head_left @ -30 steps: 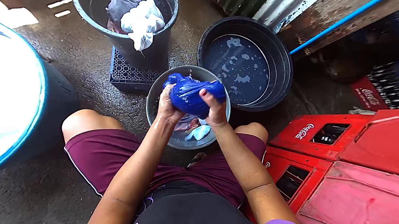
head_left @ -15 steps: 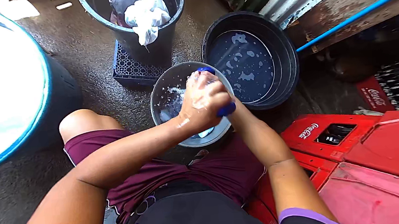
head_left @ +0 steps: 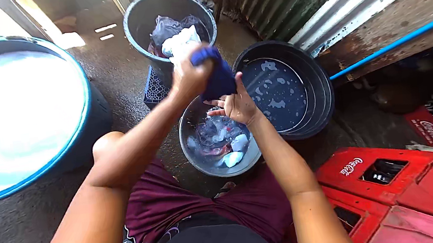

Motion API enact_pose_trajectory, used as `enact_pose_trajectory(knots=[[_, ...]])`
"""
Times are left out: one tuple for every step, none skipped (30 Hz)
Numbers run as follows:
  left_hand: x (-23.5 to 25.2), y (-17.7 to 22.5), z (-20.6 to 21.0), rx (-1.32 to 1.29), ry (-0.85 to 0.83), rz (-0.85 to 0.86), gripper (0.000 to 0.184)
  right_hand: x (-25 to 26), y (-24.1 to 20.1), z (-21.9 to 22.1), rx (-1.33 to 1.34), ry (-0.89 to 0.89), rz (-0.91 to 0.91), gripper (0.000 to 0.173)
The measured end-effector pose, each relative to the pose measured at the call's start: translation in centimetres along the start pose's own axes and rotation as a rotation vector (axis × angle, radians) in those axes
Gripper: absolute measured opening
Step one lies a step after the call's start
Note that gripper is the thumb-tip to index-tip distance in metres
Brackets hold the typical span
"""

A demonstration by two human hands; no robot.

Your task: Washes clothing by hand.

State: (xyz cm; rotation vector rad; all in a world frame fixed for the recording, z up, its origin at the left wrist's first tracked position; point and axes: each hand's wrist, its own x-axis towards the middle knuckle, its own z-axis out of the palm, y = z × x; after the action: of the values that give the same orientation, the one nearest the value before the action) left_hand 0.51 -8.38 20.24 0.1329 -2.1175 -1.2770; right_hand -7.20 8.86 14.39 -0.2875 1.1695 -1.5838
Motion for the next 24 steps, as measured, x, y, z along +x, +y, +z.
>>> enact_pose_trajectory(knots=[[2.9,-0.3,-1.6,0.039,0.108,0.005,0.027,0.0,0.8,0.1,-0.061,0.023,-0.001,0.079],[5.8,-0.6,-3.0,0.11,0.202,0.001,0.028,-0.1,2.3,0.3,-0.21,0.082,0.001,0.064],[8.4,-0.7,-4.3,0.203,0.283,-0.048,0.027,-0.1,4.2,0.4,-0.429,0.131,0.019,0.048],[10.7,-0.9,-5.3,0.304,0.319,-0.133,0.025,-0.1,6.4,0.3,-0.71,0.152,0.044,0.047],[12.4,-1.4,-6.2,0.404,0.296,-0.218,0.029,0.1,8.7,0.0,-1.024,0.138,0.111,0.06],[13.5,-1.9,-6.8,0.507,0.214,-0.301,0.039,0.2,10.6,0.1,-1.298,0.1,0.225,0.072],[13.9,-2.6,-7.0,0.57,0.095,-0.367,0.056,0.0,12.2,0.5,-1.469,0.055,0.332,0.077],[13.4,-3.2,-6.7,0.576,-0.017,-0.388,0.076,-0.2,13.6,0.8,-1.558,0.023,0.406,0.077],[11.8,-3.4,-6.0,0.537,-0.107,-0.36,0.091,-0.4,14.4,0.8,-1.589,0.011,0.435,0.07],[9.5,-3.3,-5.0,0.455,-0.195,-0.314,0.101,-0.5,14.6,0.8,-1.582,0.012,0.437,0.06],[6.6,-3.2,-3.9,0.352,-0.289,-0.269,0.107,-0.7,13.9,0.9,-1.534,0.025,0.415,0.052],[3.5,-3.0,-2.9,0.248,-0.399,-0.25,0.111,-0.9,12.5,1.0,-1.443,0.051,0.376,0.046],[0.5,-2.8,-2.2,0.136,-0.528,-0.285,0.116,-1.3,10.5,1.3,-1.341,0.092,0.304,0.041],[-2.3,-2.7,-1.5,0.028,-0.658,-0.351,0.123,-2.0,8.5,1.8,-1.237,0.139,0.23,0.038],[-4.9,-3.0,-0.9,-0.041,-0.771,-0.407,0.129,-2.9,6.6,2.5,-1.139,0.187,0.141,0.036],[-7.0,-3.2,-0.3,-0.059,-0.857,-0.442,0.131,-4.0,4.9,3.2,-1.047,0.215,0.015,0.034],[-8.5,-3.5,0.3,-0.07,-0.914,-0.461,0.128,-5.0,3.2,3.9,-0.951,0.22,-0.139,0.031],[-9.6,-3.7,1.0,-0.064,-0.93,-0.455,0.118,-5.8,1.7,4.6,-0.851,0.197,-0.283,0.029],[-10.2,-3.4,1.6,-0.053,-0.894,-0.427,0.099,-6.6,0.2,5.4,-0.741,0.152,-0.4,0.028],[-10.5,-2.6,2.1,-0.052,-0.809,-0.397,0.078,-7.5,-1.1,5.9,-0.63,0.111,-0.493,0.028],[-10.8,-1.8,2.6,-0.048,-0.683,-0.364,0.056,-8.1,-2.0,5.9,-0.514,0.098,-0.564,0.027],[-10.8,-1.5,3.1,-0.048,-0.528,-0.322,0.04,-8.5,-2.3,5.3,-0.391,0.132,-0.612,0.026],[-10.5,-1.3,3.4,-0.066,-0.402,-0.307,0.033,-8.6,-2.3,4.3,-0.273,0.216,-0.639,0.026],[-9.8,-0.7,3.3,-0.101,-0.328,-0.327,0.032,-8.3,-1.7,3.0,-0.168,0.34,-0.642,0.025]])
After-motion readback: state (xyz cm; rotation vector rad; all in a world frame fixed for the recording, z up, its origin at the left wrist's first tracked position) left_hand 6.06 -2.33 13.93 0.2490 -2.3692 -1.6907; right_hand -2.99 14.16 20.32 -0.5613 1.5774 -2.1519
